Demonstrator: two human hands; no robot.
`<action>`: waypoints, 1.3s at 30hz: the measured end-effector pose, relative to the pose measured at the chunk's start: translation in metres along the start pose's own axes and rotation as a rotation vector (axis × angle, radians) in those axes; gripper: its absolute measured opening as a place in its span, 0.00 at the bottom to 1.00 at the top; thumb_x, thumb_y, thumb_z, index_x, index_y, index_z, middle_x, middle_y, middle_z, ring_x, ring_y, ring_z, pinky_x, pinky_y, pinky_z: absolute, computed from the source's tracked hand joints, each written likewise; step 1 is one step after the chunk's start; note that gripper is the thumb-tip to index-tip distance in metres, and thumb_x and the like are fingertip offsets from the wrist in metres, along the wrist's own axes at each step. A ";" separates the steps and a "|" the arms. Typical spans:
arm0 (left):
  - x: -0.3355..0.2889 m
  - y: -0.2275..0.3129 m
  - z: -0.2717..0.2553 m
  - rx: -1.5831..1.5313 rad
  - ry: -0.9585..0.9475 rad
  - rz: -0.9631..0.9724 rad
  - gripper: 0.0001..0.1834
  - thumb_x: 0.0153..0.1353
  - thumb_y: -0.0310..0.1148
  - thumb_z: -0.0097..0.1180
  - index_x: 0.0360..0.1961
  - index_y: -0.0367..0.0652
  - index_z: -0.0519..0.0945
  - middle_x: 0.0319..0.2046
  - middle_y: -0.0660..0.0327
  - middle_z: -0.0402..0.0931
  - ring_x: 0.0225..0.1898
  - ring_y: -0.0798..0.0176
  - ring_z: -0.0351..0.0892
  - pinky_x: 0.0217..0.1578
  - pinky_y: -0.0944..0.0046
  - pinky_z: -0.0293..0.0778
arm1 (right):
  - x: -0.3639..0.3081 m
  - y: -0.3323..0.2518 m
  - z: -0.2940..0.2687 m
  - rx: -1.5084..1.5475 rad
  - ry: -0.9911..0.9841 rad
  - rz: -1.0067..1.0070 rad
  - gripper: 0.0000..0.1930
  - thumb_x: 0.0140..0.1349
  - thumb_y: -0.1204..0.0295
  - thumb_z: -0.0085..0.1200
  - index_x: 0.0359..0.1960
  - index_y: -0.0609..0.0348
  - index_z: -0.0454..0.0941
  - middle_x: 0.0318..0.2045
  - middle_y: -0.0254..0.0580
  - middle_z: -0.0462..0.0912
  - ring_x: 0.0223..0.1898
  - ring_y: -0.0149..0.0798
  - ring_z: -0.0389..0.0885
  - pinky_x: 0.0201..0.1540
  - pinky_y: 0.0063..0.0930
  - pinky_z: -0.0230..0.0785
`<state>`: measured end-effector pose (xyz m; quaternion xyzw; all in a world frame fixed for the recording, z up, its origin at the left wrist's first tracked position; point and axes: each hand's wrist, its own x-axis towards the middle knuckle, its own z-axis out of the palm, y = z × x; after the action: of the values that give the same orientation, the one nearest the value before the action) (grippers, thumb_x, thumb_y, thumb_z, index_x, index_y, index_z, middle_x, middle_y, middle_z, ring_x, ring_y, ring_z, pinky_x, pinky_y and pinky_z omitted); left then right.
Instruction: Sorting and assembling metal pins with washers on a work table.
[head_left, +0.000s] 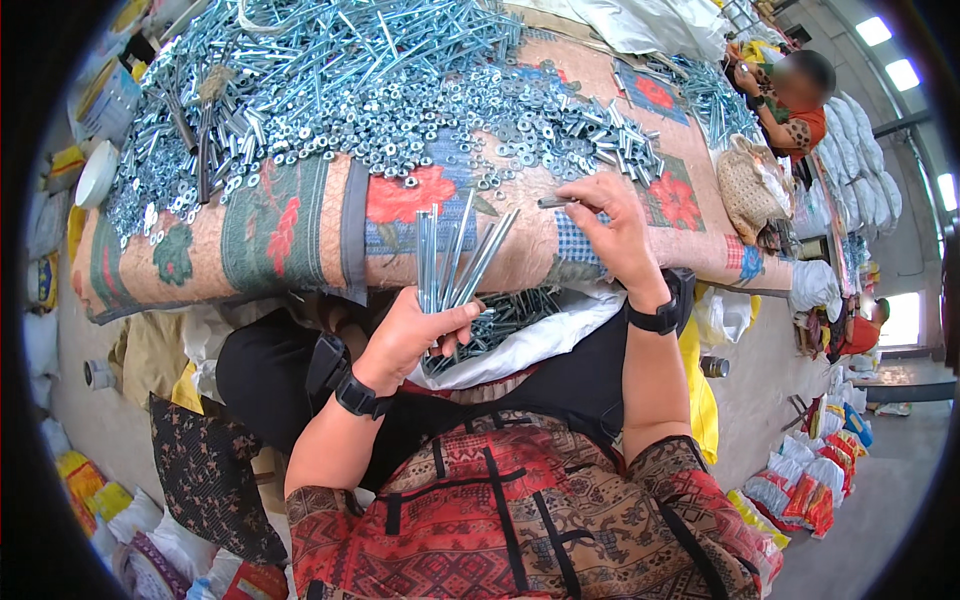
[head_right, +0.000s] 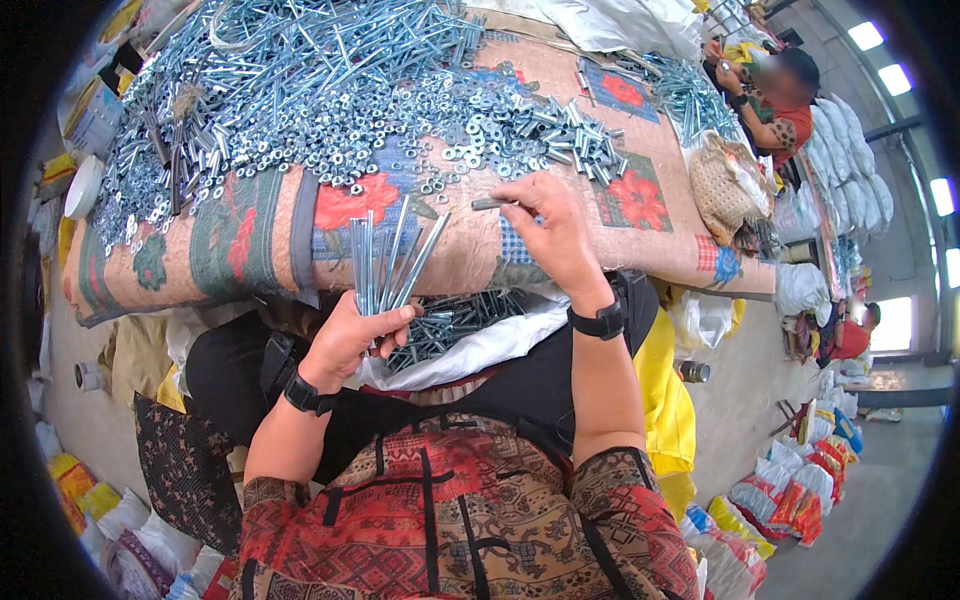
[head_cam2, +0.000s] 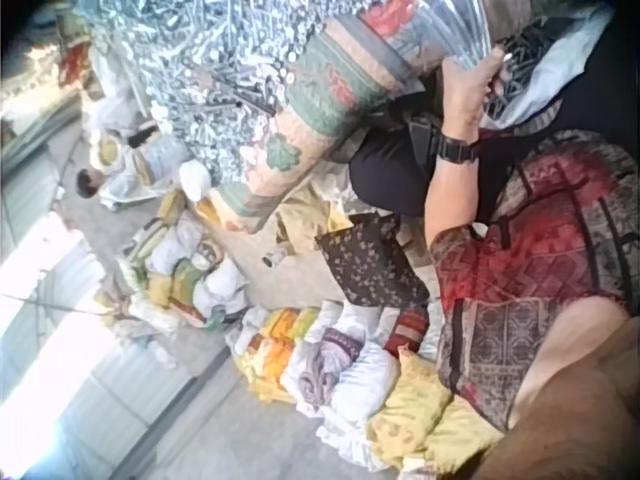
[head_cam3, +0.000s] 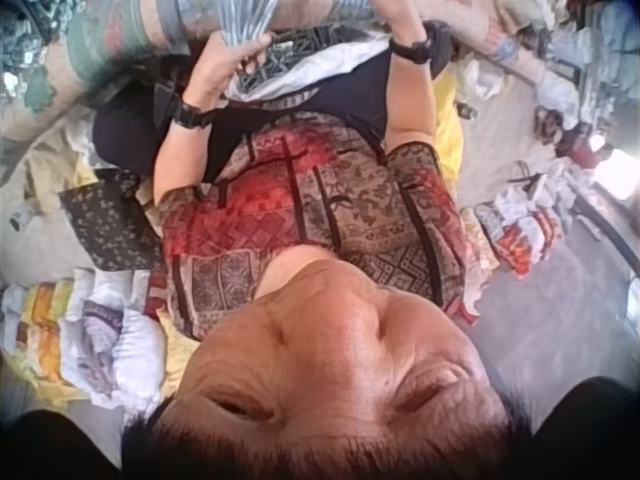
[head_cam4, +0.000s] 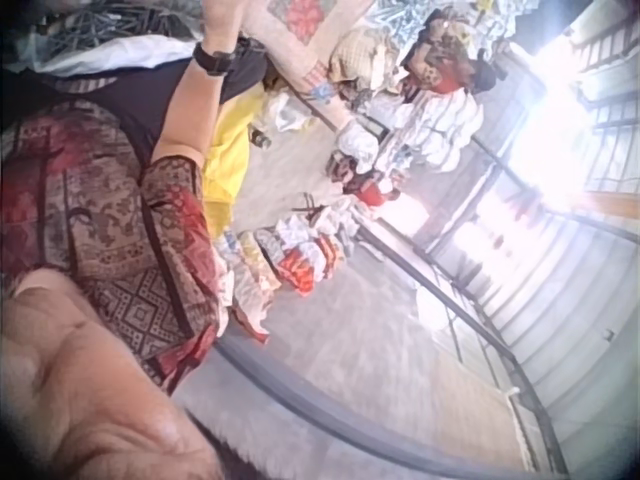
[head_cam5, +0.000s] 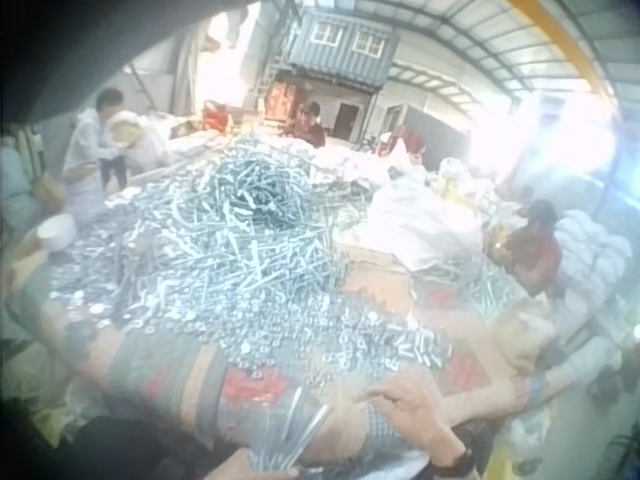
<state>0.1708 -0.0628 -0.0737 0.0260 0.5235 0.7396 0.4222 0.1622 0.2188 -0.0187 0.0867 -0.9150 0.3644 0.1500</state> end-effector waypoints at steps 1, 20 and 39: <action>0.000 0.000 0.000 0.003 -0.021 -0.003 0.12 0.58 0.33 0.62 0.37 0.33 0.80 0.18 0.63 0.75 0.14 0.74 0.68 0.16 0.75 0.63 | 0.001 -0.004 0.001 -0.049 -0.025 -0.076 0.11 0.54 0.79 0.57 0.39 0.57 0.82 0.34 0.38 0.79 0.36 0.35 0.76 0.39 0.26 0.67; 0.001 0.003 -0.003 -0.215 0.018 0.126 0.14 0.66 0.32 0.53 0.48 0.33 0.75 0.35 0.51 0.82 0.30 0.66 0.83 0.22 0.74 0.71 | -0.024 -0.048 0.077 0.864 -0.372 0.546 0.11 0.58 0.77 0.58 0.44 0.64 0.78 0.29 0.35 0.80 0.28 0.25 0.77 0.32 0.18 0.71; 0.003 0.002 -0.019 -0.349 0.125 0.181 0.12 0.65 0.34 0.55 0.45 0.40 0.75 0.37 0.54 0.80 0.23 0.73 0.76 0.18 0.78 0.62 | 0.059 0.027 0.048 0.012 -0.038 0.261 0.06 0.50 0.74 0.58 0.31 0.60 0.79 0.28 0.45 0.79 0.31 0.45 0.79 0.37 0.36 0.71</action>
<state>0.1585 -0.0751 -0.0814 -0.0463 0.4083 0.8541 0.3189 0.0898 0.2021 -0.0487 -0.0255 -0.9189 0.3847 0.0835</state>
